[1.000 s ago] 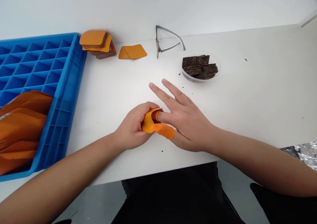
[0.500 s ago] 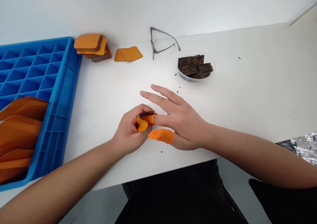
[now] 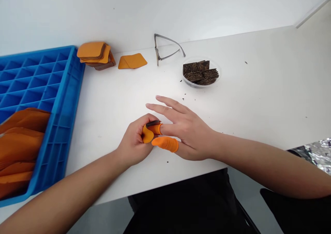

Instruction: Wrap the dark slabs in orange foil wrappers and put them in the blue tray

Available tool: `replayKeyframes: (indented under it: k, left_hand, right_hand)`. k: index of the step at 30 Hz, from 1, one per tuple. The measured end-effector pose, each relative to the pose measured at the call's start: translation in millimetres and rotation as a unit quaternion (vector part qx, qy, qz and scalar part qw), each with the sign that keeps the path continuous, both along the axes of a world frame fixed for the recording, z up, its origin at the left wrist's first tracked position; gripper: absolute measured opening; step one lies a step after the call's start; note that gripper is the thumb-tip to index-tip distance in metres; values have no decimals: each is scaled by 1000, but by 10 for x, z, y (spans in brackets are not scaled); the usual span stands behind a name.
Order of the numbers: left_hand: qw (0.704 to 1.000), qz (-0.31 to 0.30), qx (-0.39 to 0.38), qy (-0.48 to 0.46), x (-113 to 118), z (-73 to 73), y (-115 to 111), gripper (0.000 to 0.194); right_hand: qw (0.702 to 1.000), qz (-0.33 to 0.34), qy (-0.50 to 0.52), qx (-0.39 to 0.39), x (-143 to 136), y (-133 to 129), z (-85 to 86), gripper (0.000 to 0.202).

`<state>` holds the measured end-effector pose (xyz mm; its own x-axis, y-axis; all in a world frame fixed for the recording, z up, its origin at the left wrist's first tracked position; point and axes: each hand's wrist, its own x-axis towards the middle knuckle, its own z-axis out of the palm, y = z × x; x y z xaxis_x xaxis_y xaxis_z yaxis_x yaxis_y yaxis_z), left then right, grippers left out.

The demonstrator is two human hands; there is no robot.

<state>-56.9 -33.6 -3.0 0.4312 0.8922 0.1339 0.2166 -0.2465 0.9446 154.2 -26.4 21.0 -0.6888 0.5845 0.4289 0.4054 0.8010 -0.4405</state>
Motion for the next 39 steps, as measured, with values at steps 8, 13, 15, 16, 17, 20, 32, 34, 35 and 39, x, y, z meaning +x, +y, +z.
replayKeyframes:
  k: [8,13,15,16,17,20,32,34,35,39]
  left_hand:
    - [999,-2,11,52,-9,-44,-12,19]
    - [999,-20,23,38,24,-42,-16,27]
    - [999,-12,28,40,33,-33,-22,24]
    - [999,-9,33,40,35,-28,-25,24]
    - [998,-5,40,37,35,-23,-28,26]
    - [997,11,55,47,31,-13,-33,25]
    - [992,-30,108,54,60,-9,-4,27]
    - [992,-25,113,56,53,-13,-6,28]
    - [992,-22,114,56,50,-15,-7,28]
    - [992,-21,110,54,52,-22,-8,27]
  right_hand:
    - [997,-3,-41,60,-31,-27,19,45]
    - [995,-10,-74,65,-45,-52,7,52]
    - [996,-6,-74,48,-34,-60,11,50]
    - [996,-3,-74,39,-27,-63,13,48]
    - [997,0,-73,32,-20,-65,15,46]
    - [997,2,-69,20,-1,-71,12,42]
    - [995,-8,-66,70,-22,-132,-24,37]
    - [996,-9,-57,72,-11,-130,-27,38]
    - [996,-8,-59,69,-8,-126,-30,38]
    - [996,4,-81,45,-12,-110,-40,31]
